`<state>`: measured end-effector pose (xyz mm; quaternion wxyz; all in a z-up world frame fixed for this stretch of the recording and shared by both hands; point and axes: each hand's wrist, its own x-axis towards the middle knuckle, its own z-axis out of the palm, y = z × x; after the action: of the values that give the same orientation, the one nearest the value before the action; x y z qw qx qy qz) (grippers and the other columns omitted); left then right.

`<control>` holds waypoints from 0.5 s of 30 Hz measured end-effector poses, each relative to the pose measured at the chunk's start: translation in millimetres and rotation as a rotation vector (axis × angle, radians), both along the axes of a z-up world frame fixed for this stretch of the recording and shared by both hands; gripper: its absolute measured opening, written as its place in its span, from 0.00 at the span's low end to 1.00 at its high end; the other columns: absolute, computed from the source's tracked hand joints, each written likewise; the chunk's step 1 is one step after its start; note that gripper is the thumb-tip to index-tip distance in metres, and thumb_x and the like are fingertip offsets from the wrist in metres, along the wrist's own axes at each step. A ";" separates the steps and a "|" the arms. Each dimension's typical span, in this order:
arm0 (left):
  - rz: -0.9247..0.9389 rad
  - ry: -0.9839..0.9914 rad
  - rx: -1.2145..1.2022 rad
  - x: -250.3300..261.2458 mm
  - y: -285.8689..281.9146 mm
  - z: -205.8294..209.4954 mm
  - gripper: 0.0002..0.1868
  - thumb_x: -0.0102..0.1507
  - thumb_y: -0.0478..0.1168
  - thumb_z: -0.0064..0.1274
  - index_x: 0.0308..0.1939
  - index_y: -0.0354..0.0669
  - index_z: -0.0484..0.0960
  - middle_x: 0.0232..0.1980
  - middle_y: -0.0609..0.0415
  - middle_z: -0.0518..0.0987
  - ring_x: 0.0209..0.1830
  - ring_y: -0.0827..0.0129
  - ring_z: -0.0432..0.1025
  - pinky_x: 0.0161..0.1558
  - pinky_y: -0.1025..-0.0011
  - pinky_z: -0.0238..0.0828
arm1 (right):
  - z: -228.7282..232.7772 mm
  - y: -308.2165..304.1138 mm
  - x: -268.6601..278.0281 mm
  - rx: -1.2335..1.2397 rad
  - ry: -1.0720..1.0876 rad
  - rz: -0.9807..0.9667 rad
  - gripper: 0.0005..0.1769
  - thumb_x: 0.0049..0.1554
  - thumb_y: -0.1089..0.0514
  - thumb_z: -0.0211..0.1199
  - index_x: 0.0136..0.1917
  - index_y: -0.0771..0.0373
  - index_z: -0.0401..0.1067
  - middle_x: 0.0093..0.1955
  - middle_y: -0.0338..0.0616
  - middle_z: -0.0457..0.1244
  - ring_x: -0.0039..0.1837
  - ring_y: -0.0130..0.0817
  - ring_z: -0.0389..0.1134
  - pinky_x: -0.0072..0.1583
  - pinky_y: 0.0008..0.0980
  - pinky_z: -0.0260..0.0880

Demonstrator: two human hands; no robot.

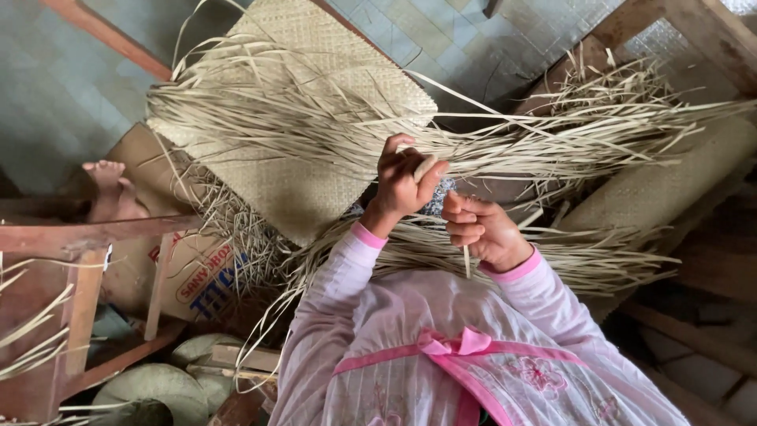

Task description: The person is weaving dried palm strips together to create a flat mat or similar object.

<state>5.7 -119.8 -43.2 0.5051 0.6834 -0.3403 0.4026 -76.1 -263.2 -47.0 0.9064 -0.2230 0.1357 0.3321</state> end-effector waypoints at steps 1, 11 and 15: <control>0.007 -0.001 0.000 9.8 8.8 -9.2 0.16 0.59 0.43 0.48 0.17 0.43 0.70 0.13 0.59 0.70 0.13 0.71 0.66 0.46 0.70 0.60 | 1.7 -0.3 -3.0 0.000 -0.001 0.007 0.12 0.59 0.56 0.44 0.34 0.62 0.56 0.24 0.22 0.42 0.21 0.08 0.47 0.24 0.08 0.47; 0.591 0.000 0.027 104.6 133.2 -110.2 0.09 0.55 0.42 0.54 0.23 0.41 0.78 0.12 0.58 0.67 0.24 0.63 0.65 0.38 0.71 0.63 | 35.8 -13.4 -34.8 -0.150 -0.013 0.039 0.14 0.58 0.59 0.45 0.31 0.63 0.56 0.21 0.25 0.41 0.18 0.11 0.45 0.21 0.11 0.47; 0.777 0.001 0.025 101.0 137.0 -87.2 0.16 0.55 0.46 0.56 0.16 0.42 0.73 0.10 0.56 0.66 0.21 0.61 0.64 0.34 0.71 0.64 | 33.9 -13.9 -34.0 -0.215 -0.081 0.045 0.15 0.57 0.60 0.46 0.29 0.66 0.57 0.20 0.27 0.40 0.17 0.13 0.43 0.20 0.12 0.46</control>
<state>106.7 17.2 -130.4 0.3067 0.7677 -0.0607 0.5594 -110.1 -277.0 -13.0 0.8745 -0.3350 0.1285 0.3264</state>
